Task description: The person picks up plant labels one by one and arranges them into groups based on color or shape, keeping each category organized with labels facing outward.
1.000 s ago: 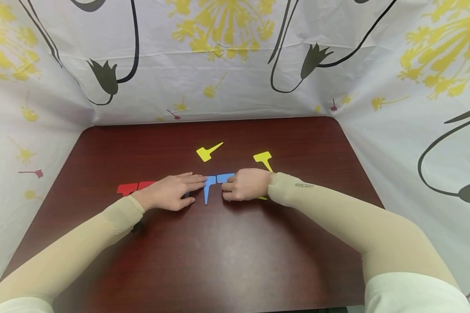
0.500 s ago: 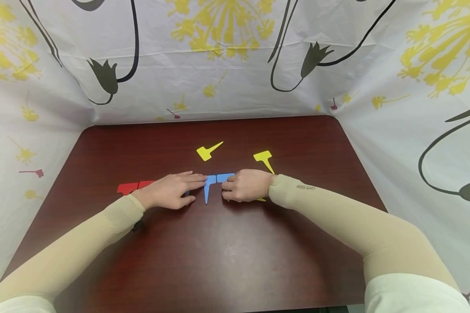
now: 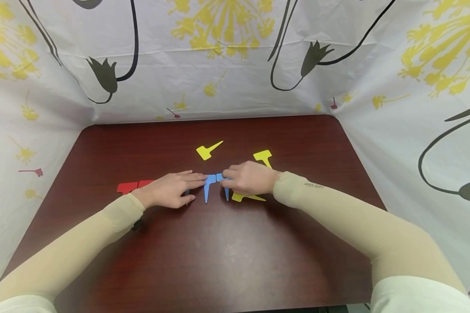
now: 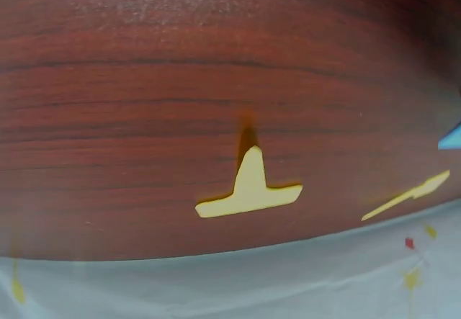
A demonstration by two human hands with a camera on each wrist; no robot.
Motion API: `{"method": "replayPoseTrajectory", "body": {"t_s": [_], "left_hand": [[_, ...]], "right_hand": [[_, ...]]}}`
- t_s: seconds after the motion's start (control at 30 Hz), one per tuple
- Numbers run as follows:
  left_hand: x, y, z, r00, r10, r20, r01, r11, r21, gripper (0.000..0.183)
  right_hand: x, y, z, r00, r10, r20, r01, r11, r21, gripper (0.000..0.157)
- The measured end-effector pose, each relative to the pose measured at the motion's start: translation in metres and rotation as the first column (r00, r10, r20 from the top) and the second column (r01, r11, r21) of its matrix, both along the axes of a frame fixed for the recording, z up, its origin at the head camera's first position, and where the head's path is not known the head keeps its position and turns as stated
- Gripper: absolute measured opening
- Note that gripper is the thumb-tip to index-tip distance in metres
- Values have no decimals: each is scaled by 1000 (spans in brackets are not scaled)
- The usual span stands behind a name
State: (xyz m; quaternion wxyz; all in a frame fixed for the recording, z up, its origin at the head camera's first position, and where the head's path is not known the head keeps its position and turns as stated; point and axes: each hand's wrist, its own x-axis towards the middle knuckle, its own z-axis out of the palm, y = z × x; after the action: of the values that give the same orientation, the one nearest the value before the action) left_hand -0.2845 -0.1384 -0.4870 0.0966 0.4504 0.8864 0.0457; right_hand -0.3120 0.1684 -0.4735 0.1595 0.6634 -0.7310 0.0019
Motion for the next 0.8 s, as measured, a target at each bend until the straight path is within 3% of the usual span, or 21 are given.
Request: {"method": "replayPoseTrajectory", "body": {"t_s": [0.17,0.3,0.53,0.8], "left_hand": [[1,0,1,1000,1,-4,-1,1000,8,60],[0,1,0,1000,-2,-20,3,1000,24,58],[0,4,-2,999,11,-36,-9,999,53,53],[1,3,1,999,38,-12,-37,996,81,51]], "right_hand": [[0,8,12,987,-115,113,121,991,-56,18],[6,16,14,950,-239,200,249,968,-27,11],[24,33,11,830,-454,324,471,882,28,10],[40,43,5,700,-601,387,592,791,156,20]]}}
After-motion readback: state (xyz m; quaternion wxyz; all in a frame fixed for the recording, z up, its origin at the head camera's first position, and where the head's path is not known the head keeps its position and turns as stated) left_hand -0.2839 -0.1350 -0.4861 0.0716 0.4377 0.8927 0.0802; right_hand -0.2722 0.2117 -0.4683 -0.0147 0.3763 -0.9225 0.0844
